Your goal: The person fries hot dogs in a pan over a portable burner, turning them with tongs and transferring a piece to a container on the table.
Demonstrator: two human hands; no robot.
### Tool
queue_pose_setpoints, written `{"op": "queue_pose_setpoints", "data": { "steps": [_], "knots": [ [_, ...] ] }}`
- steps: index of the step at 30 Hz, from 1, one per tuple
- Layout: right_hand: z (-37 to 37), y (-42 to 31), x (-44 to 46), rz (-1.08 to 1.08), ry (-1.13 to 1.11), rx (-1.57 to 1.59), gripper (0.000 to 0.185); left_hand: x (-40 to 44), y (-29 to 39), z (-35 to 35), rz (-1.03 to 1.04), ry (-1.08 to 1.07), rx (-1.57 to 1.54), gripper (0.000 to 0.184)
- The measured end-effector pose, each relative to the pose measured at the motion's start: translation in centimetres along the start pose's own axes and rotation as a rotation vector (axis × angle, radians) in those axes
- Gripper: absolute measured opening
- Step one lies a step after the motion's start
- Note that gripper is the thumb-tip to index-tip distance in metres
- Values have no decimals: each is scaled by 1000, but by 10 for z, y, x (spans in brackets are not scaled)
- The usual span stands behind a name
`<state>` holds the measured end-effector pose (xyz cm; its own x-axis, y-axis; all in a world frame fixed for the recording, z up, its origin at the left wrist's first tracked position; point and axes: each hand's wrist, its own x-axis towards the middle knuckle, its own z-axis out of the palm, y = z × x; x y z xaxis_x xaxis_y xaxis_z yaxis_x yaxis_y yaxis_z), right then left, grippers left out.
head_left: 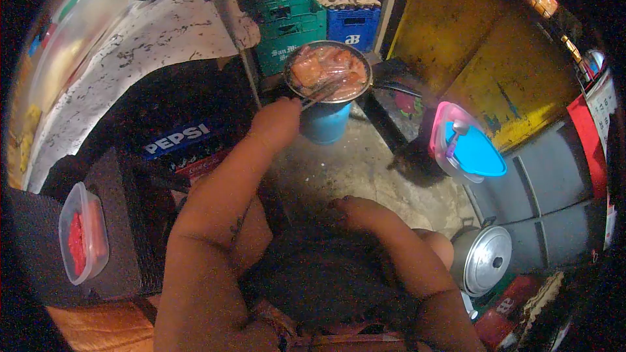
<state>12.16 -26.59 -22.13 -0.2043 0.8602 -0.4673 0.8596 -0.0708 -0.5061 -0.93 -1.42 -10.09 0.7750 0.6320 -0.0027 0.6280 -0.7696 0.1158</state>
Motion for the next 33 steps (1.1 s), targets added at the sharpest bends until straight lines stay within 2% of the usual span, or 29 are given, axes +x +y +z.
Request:
{"op": "queue_pose_setpoints", "data": {
  "steps": [3,6,9,12,24,29,33],
  "knots": [
    [-6,-8,-3,6,2,17,60,0,2,3,-23,-4,-76,22],
    [-16,-20,-8,-7,7,28,60,-5,4,2,70,-33,12,21],
    [-1,-4,1,7,-3,20,60,-4,4,8,38,67,-22,20],
    [-7,-11,-3,33,-8,3,62,3,-1,9,-25,65,-93,20],
    [-22,-26,-11,13,-18,74,61,20,-10,15,-87,-142,-179,25],
    [-6,-4,1,-22,-61,45,58,21,-9,21,-83,-125,-200,23],
    [-7,-9,-3,12,-12,2,59,9,-3,11,-44,-87,-160,21]
  ]
}}
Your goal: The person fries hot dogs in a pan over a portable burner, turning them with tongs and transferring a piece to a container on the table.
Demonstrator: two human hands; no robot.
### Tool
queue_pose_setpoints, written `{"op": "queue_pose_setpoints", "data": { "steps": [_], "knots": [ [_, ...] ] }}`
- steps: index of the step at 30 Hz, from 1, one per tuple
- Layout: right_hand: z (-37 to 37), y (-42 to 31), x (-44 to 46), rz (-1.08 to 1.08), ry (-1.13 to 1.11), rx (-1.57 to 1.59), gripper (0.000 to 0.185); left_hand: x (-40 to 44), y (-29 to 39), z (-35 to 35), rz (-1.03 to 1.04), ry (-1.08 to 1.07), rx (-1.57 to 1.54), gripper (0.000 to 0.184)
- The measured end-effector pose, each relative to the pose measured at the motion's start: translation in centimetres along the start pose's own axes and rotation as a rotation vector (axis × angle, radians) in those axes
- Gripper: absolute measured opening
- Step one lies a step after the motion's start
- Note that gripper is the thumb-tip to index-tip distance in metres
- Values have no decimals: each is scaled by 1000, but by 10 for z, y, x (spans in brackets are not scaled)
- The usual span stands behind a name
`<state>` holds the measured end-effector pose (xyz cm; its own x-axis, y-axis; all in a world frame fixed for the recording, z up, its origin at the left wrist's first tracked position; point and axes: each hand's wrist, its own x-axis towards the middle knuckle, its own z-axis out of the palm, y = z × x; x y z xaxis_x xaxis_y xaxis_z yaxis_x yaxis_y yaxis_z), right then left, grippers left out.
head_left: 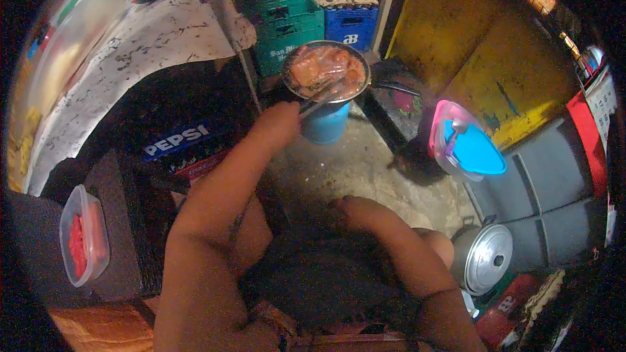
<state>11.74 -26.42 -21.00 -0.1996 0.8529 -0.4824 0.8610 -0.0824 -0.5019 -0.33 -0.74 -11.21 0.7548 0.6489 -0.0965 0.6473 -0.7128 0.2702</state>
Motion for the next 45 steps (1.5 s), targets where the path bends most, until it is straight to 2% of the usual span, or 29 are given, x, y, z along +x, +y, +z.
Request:
{"op": "queue_pose_setpoints", "data": {
  "steps": [8,12,18,21,24,26,30,32,35,39,41,45],
  "knots": [
    [-5,-3,-3,-16,-3,14,59,-12,8,-5,80,8,55,21],
    [21,21,13,-62,46,2,59,-10,6,2,108,39,41,23],
    [6,3,1,-12,26,1,60,-1,3,13,51,68,-23,25],
    [-2,-6,-1,-4,-3,27,60,10,8,5,-88,-77,-63,27],
    [-3,-6,1,-32,-9,52,60,19,7,2,-110,-121,-148,33],
    [19,18,12,-76,34,17,60,31,4,3,-83,-105,-217,36],
    [16,17,7,-43,27,34,62,41,-4,20,62,15,-411,38],
    [18,21,3,-97,62,52,61,36,6,13,58,14,-404,38],
    [-8,-8,-19,-53,55,25,60,31,15,9,36,24,-303,36],
    [7,7,-4,-36,60,30,60,19,24,5,1,31,-168,32],
    [-5,-11,-11,28,36,50,60,12,28,1,21,-8,-88,29],
    [6,1,-3,1,52,62,60,5,34,-3,62,15,-67,26]
  ]
}}
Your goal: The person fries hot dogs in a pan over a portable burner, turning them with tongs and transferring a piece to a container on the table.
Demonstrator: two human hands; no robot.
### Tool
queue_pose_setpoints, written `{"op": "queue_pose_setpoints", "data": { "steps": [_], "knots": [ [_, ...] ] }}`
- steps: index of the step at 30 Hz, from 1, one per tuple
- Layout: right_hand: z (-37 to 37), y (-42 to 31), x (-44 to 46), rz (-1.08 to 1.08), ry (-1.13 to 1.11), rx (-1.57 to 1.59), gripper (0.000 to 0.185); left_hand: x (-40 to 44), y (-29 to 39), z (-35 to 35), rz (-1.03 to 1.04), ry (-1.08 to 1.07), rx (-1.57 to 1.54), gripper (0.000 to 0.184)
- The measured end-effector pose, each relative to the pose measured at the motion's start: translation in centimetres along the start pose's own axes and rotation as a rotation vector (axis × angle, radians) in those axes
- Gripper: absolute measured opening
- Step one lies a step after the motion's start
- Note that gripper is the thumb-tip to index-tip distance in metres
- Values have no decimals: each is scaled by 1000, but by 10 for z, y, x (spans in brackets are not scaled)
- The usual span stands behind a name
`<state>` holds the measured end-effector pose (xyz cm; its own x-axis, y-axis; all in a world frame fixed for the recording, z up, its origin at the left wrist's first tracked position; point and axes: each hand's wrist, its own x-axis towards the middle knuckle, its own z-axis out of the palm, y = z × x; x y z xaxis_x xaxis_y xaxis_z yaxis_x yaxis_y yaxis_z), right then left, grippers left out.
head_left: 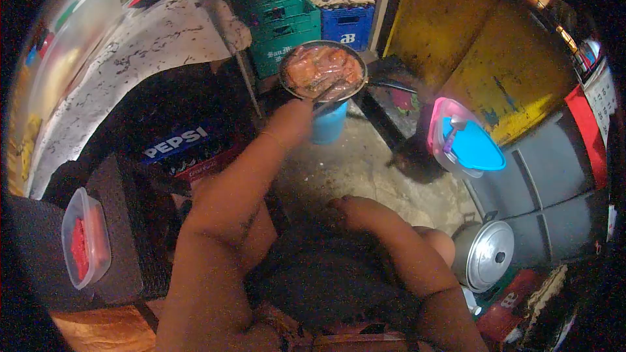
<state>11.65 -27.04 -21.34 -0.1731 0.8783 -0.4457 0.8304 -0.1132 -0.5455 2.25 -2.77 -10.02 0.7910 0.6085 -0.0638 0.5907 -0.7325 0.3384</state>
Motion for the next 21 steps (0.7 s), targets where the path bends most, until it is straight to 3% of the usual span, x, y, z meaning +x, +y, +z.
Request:
{"op": "queue_pose_setpoints", "data": {
  "steps": [9,21],
  "knots": [
    [-10,-12,-7,55,-31,-42,56,5,5,6,-63,-5,28,30],
    [1,5,2,7,30,-36,53,24,-31,6,-129,217,110,28]
  ]
}}
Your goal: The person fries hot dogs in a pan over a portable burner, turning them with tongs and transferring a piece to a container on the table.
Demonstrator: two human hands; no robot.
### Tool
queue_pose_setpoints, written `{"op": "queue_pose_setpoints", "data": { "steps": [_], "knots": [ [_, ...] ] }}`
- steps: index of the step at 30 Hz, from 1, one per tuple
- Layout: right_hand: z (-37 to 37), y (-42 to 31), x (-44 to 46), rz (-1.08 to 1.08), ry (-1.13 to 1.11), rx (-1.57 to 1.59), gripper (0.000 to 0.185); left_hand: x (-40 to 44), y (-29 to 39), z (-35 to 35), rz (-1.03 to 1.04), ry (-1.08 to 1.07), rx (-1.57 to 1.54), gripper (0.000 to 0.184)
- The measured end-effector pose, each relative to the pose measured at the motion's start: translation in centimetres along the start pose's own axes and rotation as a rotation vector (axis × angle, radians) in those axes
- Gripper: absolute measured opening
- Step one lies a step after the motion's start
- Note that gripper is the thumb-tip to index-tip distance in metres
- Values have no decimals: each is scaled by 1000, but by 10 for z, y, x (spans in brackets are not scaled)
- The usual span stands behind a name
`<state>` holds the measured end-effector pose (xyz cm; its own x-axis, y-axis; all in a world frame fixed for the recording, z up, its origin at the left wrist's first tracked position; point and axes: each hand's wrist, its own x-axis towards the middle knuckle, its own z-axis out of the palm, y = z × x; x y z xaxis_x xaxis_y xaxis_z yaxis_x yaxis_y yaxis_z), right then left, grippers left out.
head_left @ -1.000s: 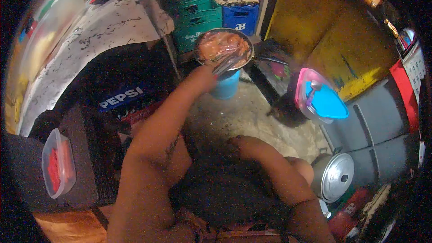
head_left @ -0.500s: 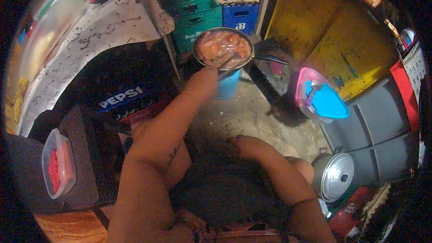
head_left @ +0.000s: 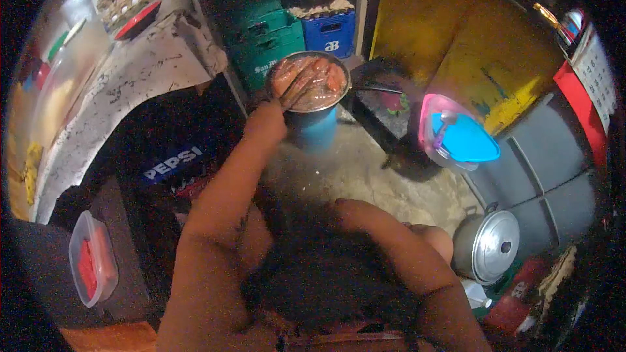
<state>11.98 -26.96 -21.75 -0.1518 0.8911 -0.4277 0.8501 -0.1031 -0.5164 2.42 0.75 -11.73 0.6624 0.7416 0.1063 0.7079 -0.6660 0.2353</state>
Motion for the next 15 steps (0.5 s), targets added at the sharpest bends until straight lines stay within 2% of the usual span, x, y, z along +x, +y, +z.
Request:
{"op": "queue_pose_setpoints", "data": {
  "steps": [2,5,7,9,11,15],
  "knots": [
    [-30,-30,-15,80,-87,-27,53,7,3,-2,-5,-49,52,29],
    [-9,-8,-6,-30,12,-18,51,30,6,14,-57,-50,65,34],
    [-4,-10,-16,-71,175,26,48,45,14,17,-98,-44,43,39],
    [-9,-13,-25,-38,169,31,47,56,22,19,-133,-53,18,45],
    [-44,-40,-38,61,-6,-1,46,63,28,17,-144,-71,4,42],
    [-34,-30,-30,57,47,22,46,72,34,14,-44,-101,-11,36]
  ]
}}
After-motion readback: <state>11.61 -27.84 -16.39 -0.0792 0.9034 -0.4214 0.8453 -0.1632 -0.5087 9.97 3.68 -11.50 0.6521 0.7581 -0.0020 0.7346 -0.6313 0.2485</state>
